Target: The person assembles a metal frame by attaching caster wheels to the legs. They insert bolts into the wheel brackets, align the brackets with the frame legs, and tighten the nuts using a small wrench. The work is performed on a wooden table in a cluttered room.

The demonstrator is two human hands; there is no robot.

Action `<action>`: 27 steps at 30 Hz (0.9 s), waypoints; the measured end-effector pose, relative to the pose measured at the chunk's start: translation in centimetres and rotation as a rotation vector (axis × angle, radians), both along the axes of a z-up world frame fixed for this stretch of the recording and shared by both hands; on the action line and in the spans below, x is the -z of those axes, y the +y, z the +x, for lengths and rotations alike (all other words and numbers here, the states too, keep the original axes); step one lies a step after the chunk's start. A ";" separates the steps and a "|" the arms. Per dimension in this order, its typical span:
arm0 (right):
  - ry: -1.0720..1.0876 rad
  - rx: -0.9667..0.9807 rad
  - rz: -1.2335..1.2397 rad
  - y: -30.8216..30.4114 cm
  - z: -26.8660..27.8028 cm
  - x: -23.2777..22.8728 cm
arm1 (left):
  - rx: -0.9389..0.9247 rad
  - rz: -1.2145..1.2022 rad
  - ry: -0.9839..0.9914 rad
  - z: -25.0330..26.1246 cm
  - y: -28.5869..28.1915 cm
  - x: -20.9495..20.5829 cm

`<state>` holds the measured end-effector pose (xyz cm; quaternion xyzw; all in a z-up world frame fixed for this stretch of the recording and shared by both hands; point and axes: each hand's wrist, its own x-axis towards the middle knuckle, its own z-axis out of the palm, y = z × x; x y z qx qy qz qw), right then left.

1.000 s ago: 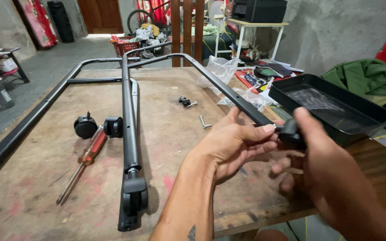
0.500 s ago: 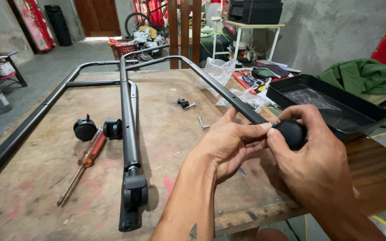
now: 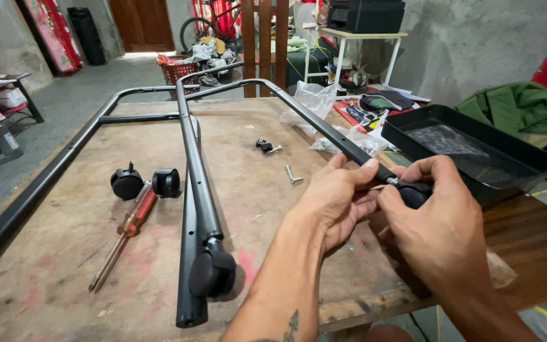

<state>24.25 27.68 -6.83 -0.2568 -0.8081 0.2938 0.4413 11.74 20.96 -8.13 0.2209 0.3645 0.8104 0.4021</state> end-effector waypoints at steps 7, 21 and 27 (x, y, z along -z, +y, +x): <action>0.165 -0.016 0.042 1.0 -0.2 1.1 | 0.012 0.002 0.012 0.5 1.2 0.4; 0.241 -0.054 -0.178 0.9 -0.3 1.1 | -0.016 -0.050 0.043 1.0 0.6 0.1; 0.281 -0.160 -0.629 2.3 -0.8 0.8 | -0.023 -0.054 0.042 1.1 0.5 0.0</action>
